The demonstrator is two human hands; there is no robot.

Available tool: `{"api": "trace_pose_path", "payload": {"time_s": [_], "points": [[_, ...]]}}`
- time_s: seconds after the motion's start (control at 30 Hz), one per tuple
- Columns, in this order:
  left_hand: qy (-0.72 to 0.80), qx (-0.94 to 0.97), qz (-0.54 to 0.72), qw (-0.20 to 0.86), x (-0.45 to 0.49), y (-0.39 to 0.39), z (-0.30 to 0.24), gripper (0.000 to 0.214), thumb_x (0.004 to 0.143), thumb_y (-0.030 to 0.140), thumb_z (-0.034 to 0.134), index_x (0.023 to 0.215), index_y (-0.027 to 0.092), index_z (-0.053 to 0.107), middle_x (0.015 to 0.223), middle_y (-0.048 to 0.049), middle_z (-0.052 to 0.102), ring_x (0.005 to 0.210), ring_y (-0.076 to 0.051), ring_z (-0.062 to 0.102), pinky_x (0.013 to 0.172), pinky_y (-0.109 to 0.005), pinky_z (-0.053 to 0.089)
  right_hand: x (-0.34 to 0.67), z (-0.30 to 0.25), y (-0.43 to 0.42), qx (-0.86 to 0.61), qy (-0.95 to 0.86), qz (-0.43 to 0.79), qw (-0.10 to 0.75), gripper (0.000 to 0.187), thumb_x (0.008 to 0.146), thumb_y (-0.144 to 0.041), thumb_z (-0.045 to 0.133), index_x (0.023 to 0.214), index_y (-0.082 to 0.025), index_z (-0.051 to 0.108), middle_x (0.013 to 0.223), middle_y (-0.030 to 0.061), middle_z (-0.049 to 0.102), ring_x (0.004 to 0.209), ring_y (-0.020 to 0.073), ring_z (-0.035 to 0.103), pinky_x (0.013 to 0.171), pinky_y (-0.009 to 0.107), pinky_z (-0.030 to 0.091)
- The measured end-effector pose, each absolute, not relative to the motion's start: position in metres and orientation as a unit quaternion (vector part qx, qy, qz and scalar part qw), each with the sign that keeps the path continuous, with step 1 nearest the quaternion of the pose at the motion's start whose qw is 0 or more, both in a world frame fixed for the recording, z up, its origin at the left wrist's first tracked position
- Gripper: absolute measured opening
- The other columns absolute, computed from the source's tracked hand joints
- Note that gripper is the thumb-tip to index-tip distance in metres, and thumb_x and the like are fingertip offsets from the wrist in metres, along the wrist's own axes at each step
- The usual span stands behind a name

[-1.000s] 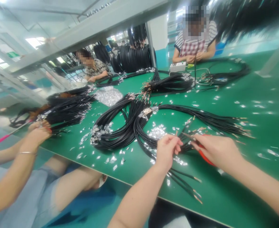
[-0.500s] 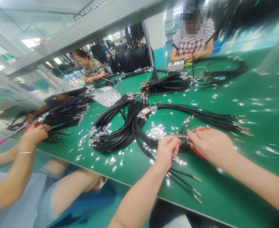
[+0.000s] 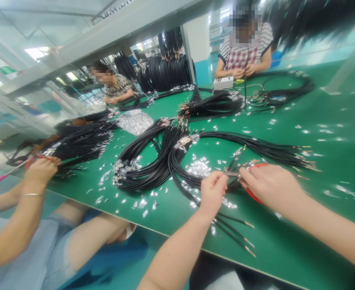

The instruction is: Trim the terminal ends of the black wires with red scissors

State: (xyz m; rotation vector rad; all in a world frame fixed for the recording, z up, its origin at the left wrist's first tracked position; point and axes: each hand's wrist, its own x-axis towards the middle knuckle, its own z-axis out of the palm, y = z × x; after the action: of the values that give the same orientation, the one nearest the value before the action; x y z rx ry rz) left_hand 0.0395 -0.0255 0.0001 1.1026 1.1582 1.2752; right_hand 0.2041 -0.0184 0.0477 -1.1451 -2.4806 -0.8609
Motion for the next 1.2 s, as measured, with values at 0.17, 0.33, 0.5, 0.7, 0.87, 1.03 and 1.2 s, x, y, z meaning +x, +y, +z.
{"api": "trace_pose_path", "payload": {"time_s": [0.17, 0.33, 0.5, 0.7, 0.87, 1.03, 1.2], "points": [[0.49, 0.474, 0.536, 0.498, 0.04, -0.027, 0.0, 0.018, 0.078, 0.029, 0.053, 0.066, 0.016, 0.057, 0.051, 0.0041, 0.047, 0.045, -0.006, 0.039, 0.046, -0.019, 0.03, 0.203, 0.044, -0.022, -0.409, -0.854, -0.296, 0.128, 0.012, 0.075, -0.011, 0.048, 0.066, -0.019, 0.05, 0.049, -0.0006, 0.049, 0.045, 0.0146, 0.044, 0.053, 0.028, 0.016], [0.5, 0.497, 0.537, 0.464, 0.04, -0.029, 0.002, 0.02, 0.079, 0.03, 0.052, 0.065, 0.016, 0.057, 0.051, 0.004, 0.046, 0.046, -0.007, 0.04, 0.046, -0.02, 0.032, 0.2, 0.046, -0.025, -0.411, -0.851, -0.302, 0.125, 0.011, 0.074, -0.011, 0.049, 0.066, -0.018, 0.05, 0.047, -0.0006, 0.048, 0.041, 0.0137, 0.042, 0.05, 0.027, 0.012], [0.506, 0.513, 0.544, 0.43, 0.039, -0.029, 0.002, 0.02, 0.079, 0.028, 0.052, 0.064, 0.016, 0.057, 0.051, 0.0036, 0.047, 0.047, -0.007, 0.042, 0.048, -0.02, 0.034, 0.199, 0.048, -0.026, -0.41, -0.853, -0.299, 0.122, 0.012, 0.074, -0.01, 0.047, 0.065, -0.017, 0.05, 0.048, 0.0009, 0.05, 0.041, 0.0135, 0.042, 0.05, 0.027, 0.012], [0.501, 0.516, 0.547, 0.428, 0.04, -0.028, 0.001, 0.019, 0.079, 0.027, 0.052, 0.065, 0.016, 0.057, 0.051, 0.0036, 0.047, 0.048, -0.008, 0.042, 0.048, -0.02, 0.034, 0.199, 0.048, -0.028, -0.417, -0.858, -0.271, 0.124, 0.014, 0.074, -0.008, 0.046, 0.064, -0.017, 0.049, 0.046, 0.0003, 0.05, 0.039, 0.0129, 0.043, 0.048, 0.027, 0.012], [0.506, 0.509, 0.547, 0.431, 0.04, -0.028, 0.0, 0.018, 0.079, 0.028, 0.052, 0.068, 0.016, 0.059, 0.052, 0.0037, 0.048, 0.047, -0.007, 0.042, 0.048, -0.02, 0.034, 0.195, 0.051, -0.029, -0.416, -0.852, -0.291, 0.127, 0.018, 0.07, -0.003, 0.044, 0.061, -0.017, 0.05, 0.045, 0.0011, 0.05, 0.039, 0.0137, 0.044, 0.048, 0.027, 0.014], [0.498, 0.527, 0.539, 0.429, 0.038, -0.027, 0.003, 0.016, 0.078, 0.027, 0.054, 0.069, 0.016, 0.06, 0.054, 0.003, 0.051, 0.051, -0.009, 0.046, 0.052, -0.022, 0.038, 0.202, 0.052, -0.024, -0.407, -0.85, -0.287, 0.173, 0.02, 0.075, -0.008, 0.045, 0.059, -0.018, 0.052, 0.043, -0.0008, 0.05, 0.037, 0.012, 0.043, 0.046, 0.026, 0.016], [0.489, 0.602, 0.53, 0.344, 0.037, -0.026, 0.007, 0.013, 0.078, 0.027, 0.056, 0.073, 0.017, 0.063, 0.066, -0.0005, 0.06, 0.062, -0.012, 0.054, 0.06, -0.024, 0.044, 0.229, 0.042, -0.029, -0.488, -0.806, -0.232, 0.24, 0.021, 0.083, -0.03, 0.05, 0.069, -0.019, 0.06, 0.05, -0.0014, 0.058, 0.044, 0.0118, 0.051, 0.045, 0.024, 0.022]]}}
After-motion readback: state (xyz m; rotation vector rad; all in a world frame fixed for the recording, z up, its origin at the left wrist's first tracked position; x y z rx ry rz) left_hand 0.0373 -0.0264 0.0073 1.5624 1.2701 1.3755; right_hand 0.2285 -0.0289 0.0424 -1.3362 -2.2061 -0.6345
